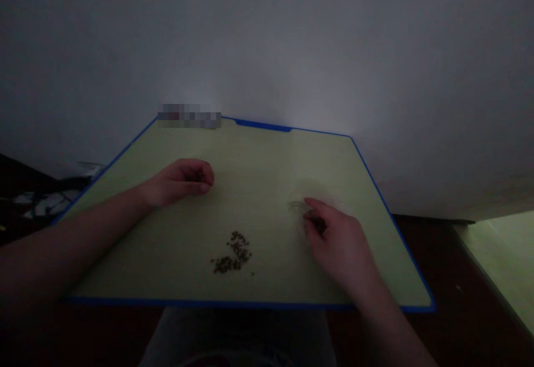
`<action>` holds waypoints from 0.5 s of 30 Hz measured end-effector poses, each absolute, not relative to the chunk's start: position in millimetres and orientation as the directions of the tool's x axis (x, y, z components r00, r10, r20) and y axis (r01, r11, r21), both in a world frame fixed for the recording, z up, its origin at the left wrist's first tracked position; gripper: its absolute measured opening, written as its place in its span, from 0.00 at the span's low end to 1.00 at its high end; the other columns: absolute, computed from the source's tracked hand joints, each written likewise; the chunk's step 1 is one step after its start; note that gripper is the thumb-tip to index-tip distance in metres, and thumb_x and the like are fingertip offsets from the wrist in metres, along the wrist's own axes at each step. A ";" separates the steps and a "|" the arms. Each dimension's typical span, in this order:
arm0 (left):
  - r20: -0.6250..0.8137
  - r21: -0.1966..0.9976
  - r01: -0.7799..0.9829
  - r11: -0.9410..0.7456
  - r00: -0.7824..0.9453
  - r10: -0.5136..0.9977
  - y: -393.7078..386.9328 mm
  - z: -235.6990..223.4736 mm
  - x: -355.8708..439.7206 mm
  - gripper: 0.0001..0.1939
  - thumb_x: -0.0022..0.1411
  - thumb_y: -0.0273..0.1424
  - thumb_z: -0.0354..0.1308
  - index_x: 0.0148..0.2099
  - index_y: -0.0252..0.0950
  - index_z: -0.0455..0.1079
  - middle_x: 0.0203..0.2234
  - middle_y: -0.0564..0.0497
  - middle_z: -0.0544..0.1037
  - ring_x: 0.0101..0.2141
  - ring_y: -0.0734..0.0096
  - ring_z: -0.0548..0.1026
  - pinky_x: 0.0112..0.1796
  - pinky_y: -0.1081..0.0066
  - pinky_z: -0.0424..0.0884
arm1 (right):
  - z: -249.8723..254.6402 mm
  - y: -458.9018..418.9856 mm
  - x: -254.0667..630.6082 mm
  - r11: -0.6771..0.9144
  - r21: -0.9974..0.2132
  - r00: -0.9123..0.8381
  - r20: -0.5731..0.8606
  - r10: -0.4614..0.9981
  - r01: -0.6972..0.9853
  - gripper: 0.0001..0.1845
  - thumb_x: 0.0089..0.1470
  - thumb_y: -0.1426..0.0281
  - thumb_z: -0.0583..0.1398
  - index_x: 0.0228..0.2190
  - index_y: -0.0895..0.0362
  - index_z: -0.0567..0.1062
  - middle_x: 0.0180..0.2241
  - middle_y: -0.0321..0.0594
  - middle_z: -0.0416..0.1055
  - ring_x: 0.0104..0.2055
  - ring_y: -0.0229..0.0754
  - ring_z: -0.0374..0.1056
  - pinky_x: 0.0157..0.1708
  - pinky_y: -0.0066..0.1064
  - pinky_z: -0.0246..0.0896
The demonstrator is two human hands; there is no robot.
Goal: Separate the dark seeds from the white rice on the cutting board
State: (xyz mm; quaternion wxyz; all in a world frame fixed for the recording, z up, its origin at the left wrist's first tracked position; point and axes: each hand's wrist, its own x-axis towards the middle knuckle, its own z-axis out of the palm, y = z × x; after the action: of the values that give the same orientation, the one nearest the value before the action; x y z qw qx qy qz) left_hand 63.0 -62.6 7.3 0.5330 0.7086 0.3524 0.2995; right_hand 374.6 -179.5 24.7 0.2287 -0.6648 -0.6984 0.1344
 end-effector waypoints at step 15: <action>0.044 0.970 0.171 -0.173 0.576 0.816 -63.2 7.6 63.4 0.09 0.48 0.33 0.63 0.27 0.34 0.67 0.20 0.55 0.69 0.22 0.78 0.65 0.23 0.75 0.61 | 27.7 -220.4 350.3 0.437 -0.463 -0.413 0.160 0.897 0.771 0.17 0.56 0.77 0.53 0.43 0.56 0.78 0.35 0.41 0.81 0.35 0.41 0.77 0.34 0.33 0.74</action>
State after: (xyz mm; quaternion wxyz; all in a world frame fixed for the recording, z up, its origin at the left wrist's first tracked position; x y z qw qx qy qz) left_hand 63.4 -63.2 7.6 0.5395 0.7051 0.3499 0.2990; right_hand 350.3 -220.4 27.7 0.1954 -0.5053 -0.8250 0.1612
